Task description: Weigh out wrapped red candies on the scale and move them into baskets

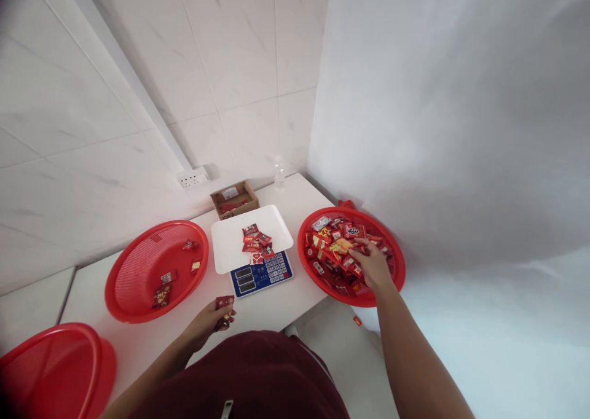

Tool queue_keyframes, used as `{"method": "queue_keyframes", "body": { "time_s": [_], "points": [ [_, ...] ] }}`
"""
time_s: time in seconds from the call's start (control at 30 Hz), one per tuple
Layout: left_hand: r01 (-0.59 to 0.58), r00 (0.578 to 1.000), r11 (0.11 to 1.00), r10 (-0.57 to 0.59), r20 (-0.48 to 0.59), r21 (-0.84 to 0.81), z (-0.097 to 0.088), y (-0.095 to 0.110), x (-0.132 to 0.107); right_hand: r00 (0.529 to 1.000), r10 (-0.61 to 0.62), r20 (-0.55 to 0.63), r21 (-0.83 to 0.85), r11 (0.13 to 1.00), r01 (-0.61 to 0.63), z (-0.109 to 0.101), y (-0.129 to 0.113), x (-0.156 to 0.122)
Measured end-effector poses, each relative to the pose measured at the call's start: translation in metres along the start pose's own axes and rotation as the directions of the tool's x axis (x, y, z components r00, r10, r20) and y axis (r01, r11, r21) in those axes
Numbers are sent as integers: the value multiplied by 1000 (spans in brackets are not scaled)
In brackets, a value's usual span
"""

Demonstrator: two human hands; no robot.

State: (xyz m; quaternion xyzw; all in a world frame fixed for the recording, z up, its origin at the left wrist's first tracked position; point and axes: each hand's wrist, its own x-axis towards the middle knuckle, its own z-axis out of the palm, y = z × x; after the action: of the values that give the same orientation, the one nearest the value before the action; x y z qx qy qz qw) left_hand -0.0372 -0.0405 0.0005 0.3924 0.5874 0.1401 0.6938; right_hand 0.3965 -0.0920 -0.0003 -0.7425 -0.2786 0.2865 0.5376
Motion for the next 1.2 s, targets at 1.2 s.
{"method": "queue_keyframes", "body": {
  "time_s": [1.2],
  "points": [
    [18, 1000, 999, -18, -8, 28, 2, -2, 1, 913, 233, 336, -728, 679, 95, 5, 67, -13]
  ]
}}
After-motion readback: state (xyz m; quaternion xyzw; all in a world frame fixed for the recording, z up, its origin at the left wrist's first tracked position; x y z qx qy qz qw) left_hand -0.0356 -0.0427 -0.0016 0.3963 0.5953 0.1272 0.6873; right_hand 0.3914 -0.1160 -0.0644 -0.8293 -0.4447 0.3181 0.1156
